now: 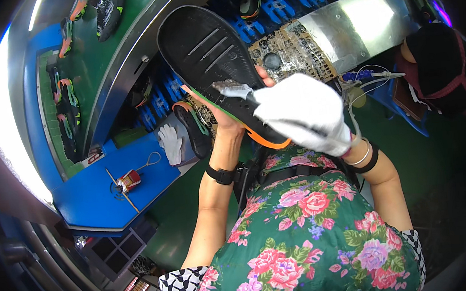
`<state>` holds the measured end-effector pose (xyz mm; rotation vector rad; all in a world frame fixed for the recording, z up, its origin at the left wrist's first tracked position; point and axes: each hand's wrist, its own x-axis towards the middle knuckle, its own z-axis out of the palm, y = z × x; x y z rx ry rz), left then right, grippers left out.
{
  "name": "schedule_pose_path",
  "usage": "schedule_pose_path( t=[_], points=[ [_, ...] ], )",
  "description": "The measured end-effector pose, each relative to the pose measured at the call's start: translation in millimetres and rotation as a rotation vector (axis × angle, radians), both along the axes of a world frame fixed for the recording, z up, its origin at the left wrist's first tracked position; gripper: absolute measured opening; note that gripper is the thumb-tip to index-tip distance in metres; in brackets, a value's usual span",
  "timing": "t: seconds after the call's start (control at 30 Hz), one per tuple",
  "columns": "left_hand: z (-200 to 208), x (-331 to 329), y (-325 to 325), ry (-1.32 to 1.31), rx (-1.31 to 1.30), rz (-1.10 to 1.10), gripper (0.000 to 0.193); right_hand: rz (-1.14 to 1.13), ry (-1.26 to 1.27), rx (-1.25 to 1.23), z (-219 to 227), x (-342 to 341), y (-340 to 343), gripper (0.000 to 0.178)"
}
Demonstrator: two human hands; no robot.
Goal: Applying adhesive to the soles of shoes using a brush on a manufacturing line.
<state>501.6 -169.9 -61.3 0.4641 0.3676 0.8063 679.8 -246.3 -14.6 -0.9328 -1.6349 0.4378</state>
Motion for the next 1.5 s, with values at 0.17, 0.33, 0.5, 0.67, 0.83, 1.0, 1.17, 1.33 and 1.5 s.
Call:
schedule_pose_path(
  t=[0.17,0.33,0.5,0.67,0.83,1.0,1.17,1.33,1.5],
  points=[
    [-12.7,-6.0,6.7,-0.077,0.058,-0.038,0.11,0.157,0.188,-0.098,3.3,-2.2,-1.2,0.024],
    [-5.6,-10.5,17.0,-0.097,0.021,0.035,0.115,-0.01,0.095,-0.054,-2.4,-1.7,0.1,0.022],
    [-4.6,-13.4,23.3,-0.116,0.068,0.058,0.118,0.087,0.075,-0.036,0.9,-13.4,-4.9,0.023],
    [9.1,-7.2,25.2,-0.073,0.065,0.167,0.118,0.02,0.208,-0.162,-2.6,-4.1,-1.1,0.018],
    [6.1,-12.6,31.2,-0.017,0.135,0.057,0.121,0.07,0.165,-0.166,3.4,-7.3,-6.7,0.018],
    [12.1,-8.7,30.4,-0.028,0.062,0.201,0.131,0.042,0.398,-0.323,-8.5,-7.3,-5.1,0.013],
    [13.4,-7.0,35.5,0.02,0.102,0.182,0.132,0.048,0.226,-0.184,-7.9,-8.2,-8.2,0.017],
    [17.8,-8.8,38.4,0.093,0.129,0.194,0.132,0.077,0.379,-0.298,-7.6,-1.6,-4.6,0.015],
    [19.8,-8.8,42.6,-0.038,0.122,0.185,0.132,0.144,0.544,-0.369,-14.5,-8.6,-3.3,0.014]
  ],
)
